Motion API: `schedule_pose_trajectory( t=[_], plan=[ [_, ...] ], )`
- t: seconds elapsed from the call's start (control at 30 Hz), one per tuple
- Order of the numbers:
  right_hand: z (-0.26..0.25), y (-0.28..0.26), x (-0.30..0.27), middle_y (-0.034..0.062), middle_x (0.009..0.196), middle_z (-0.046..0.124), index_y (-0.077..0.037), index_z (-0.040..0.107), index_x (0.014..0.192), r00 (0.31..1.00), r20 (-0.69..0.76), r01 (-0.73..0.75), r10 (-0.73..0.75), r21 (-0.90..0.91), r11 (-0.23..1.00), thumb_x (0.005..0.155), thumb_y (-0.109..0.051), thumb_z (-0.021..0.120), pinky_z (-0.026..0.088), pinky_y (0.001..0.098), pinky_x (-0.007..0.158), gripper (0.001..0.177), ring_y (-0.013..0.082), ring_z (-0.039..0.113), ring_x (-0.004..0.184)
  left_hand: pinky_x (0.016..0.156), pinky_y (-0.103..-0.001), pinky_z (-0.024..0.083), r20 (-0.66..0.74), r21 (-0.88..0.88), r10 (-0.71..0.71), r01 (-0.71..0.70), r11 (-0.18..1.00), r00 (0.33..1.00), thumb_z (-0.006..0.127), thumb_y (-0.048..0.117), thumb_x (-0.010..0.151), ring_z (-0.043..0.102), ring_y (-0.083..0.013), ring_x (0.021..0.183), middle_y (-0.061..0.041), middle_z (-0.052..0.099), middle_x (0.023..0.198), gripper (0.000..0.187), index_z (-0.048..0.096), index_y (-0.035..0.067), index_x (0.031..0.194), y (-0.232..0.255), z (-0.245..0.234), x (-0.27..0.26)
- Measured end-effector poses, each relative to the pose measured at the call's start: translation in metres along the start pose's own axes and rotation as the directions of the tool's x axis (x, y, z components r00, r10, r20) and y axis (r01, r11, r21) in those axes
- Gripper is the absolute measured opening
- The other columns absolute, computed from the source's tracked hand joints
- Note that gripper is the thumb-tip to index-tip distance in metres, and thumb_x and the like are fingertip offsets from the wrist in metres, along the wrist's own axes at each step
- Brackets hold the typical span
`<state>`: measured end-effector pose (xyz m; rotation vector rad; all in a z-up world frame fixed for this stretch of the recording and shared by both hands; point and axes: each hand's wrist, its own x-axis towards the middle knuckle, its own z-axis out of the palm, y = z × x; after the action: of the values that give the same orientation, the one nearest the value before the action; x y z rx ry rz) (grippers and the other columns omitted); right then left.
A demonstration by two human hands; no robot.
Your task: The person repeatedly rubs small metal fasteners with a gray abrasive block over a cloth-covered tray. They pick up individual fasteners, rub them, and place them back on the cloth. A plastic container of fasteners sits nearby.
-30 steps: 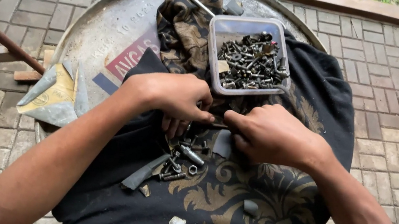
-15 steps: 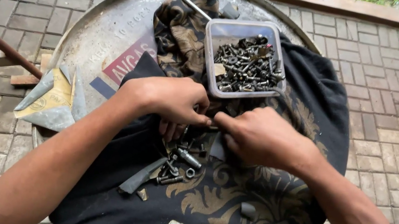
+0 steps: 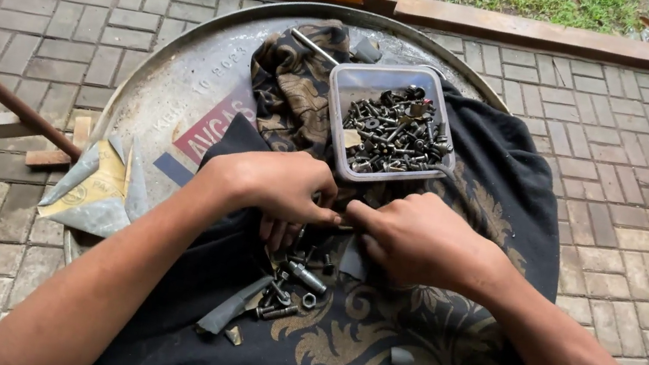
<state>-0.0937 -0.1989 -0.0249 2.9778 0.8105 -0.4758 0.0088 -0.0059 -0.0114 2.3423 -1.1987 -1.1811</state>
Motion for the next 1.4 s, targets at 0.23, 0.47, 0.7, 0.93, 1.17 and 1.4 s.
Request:
schedule_pose_trajectory(
  t=[0.23, 0.47, 0.7, 0.93, 1.17, 1.4],
  plan=[
    [-0.004, -0.011, -0.005, 0.0189, 0.077, 0.075, -0.017, 0.053, 0.121, 0.998, 0.011, 0.064, -0.065, 0.065, 0.996, 0.087, -0.028, 0.057, 0.054, 0.0705, 0.070, 0.035, 0.0498, 0.072, 0.075, 0.045, -0.029, 0.061, 0.084, -0.143, -0.019, 0.031, 0.989, 0.996, 0.051, 0.035, 0.096, 0.071, -0.0212, 0.047, -0.015, 0.075, 0.064, 0.037, 0.071, 0.005, 0.099, 0.005, 0.003, -0.013],
    [-0.001, -0.006, -0.002, 0.0153, 0.079, 0.075, -0.019, 0.053, 0.118, 0.998, 0.058, 0.026, -0.031, 0.076, 0.997, 0.088, -0.032, 0.054, 0.056, 0.0652, 0.071, 0.032, 0.0474, 0.073, 0.077, 0.044, -0.028, 0.060, 0.085, -0.118, -0.016, 0.026, 0.993, 0.996, 0.050, 0.031, 0.097, 0.071, -0.0215, 0.046, -0.014, 0.075, 0.063, 0.035, 0.070, 0.003, 0.099, 0.009, 0.001, -0.015],
    [-0.007, -0.011, -0.003, 0.0209, 0.083, 0.076, -0.019, 0.049, 0.135, 0.993, 0.099, 0.055, -0.061, 0.060, 0.997, 0.087, -0.030, 0.056, 0.055, 0.0706, 0.076, 0.050, 0.0506, 0.072, 0.081, 0.056, -0.035, 0.064, -0.002, -0.023, -0.050, 0.050, 0.998, 0.999, 0.057, 0.039, 0.092, 0.074, -0.0248, 0.056, -0.014, 0.077, 0.072, 0.036, 0.076, 0.009, 0.098, 0.012, -0.001, -0.019],
    [-0.001, -0.008, -0.004, 0.0187, 0.082, 0.076, -0.018, 0.055, 0.118, 0.989, 0.097, 0.098, -0.113, 0.144, 0.985, 0.087, -0.030, 0.055, 0.056, 0.0678, 0.072, 0.033, 0.0491, 0.072, 0.082, 0.046, -0.030, 0.061, 0.009, -0.102, -0.051, 0.052, 0.993, 0.999, 0.058, 0.035, 0.091, 0.072, -0.0240, 0.048, -0.015, 0.075, 0.065, 0.031, 0.073, 0.008, 0.089, 0.007, 0.002, -0.012],
    [-0.012, -0.016, -0.007, 0.0195, 0.076, 0.074, -0.019, 0.052, 0.122, 0.997, 0.067, 0.044, -0.047, 0.040, 0.998, 0.086, -0.031, 0.056, 0.056, 0.0679, 0.073, 0.038, 0.0493, 0.072, 0.078, 0.045, -0.031, 0.061, 0.025, -0.092, -0.052, 0.054, 0.994, 0.998, 0.055, 0.033, 0.093, 0.072, -0.0237, 0.047, -0.016, 0.075, 0.064, 0.033, 0.073, 0.005, 0.095, 0.011, -0.001, -0.016],
    [0.007, -0.012, -0.006, 0.0160, 0.076, 0.075, -0.017, 0.057, 0.109, 0.986, 0.034, 0.154, -0.161, 0.155, 0.976, 0.087, -0.028, 0.058, 0.058, 0.0638, 0.065, 0.025, 0.0469, 0.073, 0.075, 0.040, -0.029, 0.058, 0.071, -0.173, -0.020, 0.033, 0.984, 0.997, 0.053, 0.029, 0.094, 0.070, -0.0230, 0.044, -0.017, 0.074, 0.061, 0.030, 0.069, 0.003, 0.094, 0.009, 0.002, -0.015]
  ],
)
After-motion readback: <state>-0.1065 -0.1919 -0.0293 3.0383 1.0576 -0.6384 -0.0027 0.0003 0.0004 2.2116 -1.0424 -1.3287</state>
